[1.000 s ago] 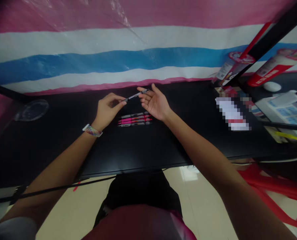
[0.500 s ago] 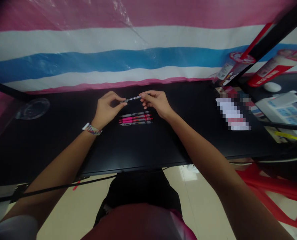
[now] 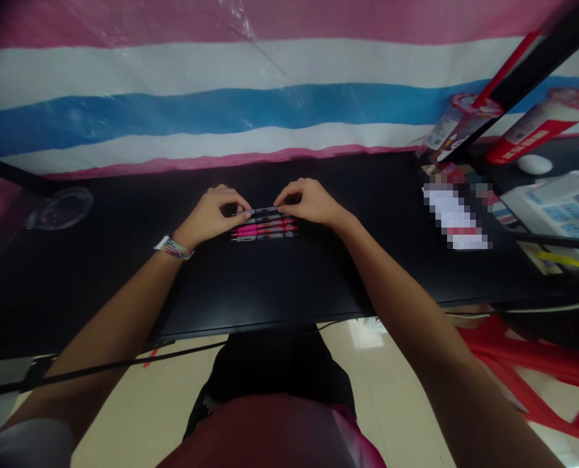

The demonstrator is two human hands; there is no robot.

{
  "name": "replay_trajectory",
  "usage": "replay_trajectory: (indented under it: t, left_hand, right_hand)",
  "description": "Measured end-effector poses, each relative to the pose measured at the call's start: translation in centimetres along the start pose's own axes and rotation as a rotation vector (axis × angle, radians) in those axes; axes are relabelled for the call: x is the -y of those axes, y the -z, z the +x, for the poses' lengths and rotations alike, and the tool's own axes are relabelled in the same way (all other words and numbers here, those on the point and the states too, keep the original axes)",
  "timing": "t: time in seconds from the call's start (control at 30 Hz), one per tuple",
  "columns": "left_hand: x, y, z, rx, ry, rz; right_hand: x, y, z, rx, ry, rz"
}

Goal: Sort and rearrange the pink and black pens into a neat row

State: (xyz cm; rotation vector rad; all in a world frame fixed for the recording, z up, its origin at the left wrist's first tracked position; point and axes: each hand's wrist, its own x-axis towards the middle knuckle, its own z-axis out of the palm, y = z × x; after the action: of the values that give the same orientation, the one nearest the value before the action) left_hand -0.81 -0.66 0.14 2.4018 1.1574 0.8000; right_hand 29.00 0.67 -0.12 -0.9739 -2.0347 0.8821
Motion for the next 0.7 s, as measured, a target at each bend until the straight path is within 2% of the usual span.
replay_trajectory:
  t: [0.13, 0.53, 0.7]
  left_hand:
    - [0.1, -0.2, 0.0, 0.025, 0.014, 0.001]
    - [0.1, -0.3, -0.1, -0.001, 0.002, -0.035]
    - [0.2, -0.4, 0.0, -0.012, 0.009, -0.053]
  right_hand:
    - [0.1, 0.1, -0.1, 0.012, 0.017, -0.045]
    - [0.1, 0.3, -0.3, 0.023, 0.072, -0.130]
    - [1.9, -0.1, -0.6, -0.035, 0.129, -0.151]
